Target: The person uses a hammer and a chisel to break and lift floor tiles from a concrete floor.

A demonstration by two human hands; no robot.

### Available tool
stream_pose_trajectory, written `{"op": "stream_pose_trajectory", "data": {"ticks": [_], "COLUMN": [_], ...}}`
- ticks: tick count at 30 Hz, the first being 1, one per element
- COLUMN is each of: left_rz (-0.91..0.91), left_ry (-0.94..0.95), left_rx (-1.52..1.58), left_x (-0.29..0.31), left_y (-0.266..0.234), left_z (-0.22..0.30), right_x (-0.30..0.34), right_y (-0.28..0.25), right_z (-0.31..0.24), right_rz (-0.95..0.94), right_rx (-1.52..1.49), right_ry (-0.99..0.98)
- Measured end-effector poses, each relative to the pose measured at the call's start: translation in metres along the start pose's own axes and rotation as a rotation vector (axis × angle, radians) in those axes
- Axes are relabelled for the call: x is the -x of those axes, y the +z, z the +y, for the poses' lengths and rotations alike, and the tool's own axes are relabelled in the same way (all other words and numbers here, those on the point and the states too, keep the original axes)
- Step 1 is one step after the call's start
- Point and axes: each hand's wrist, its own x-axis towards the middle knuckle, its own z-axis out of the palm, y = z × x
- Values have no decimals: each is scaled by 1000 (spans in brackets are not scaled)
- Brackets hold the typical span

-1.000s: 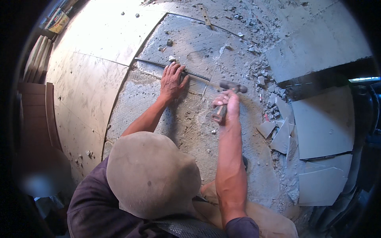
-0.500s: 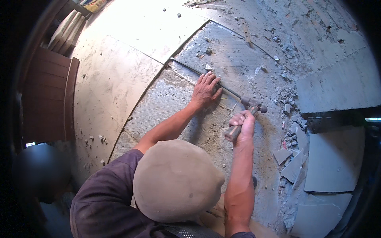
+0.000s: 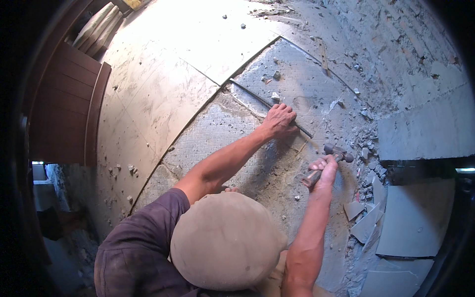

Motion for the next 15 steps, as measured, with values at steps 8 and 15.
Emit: {"op": "stream_pose_trajectory", "data": {"ticks": [8, 15], "left_rz": [-116, -178], "left_ry": [18, -22], "left_rx": [35, 14], "left_x": [-7, -9], "left_y": [7, 7], "left_z": [-10, -9], "right_x": [1, -3], "right_y": [-4, -5], "right_z": [2, 5], "right_rz": [-25, -17], "right_rx": [-8, -5], "right_ry": [-31, -1]}}
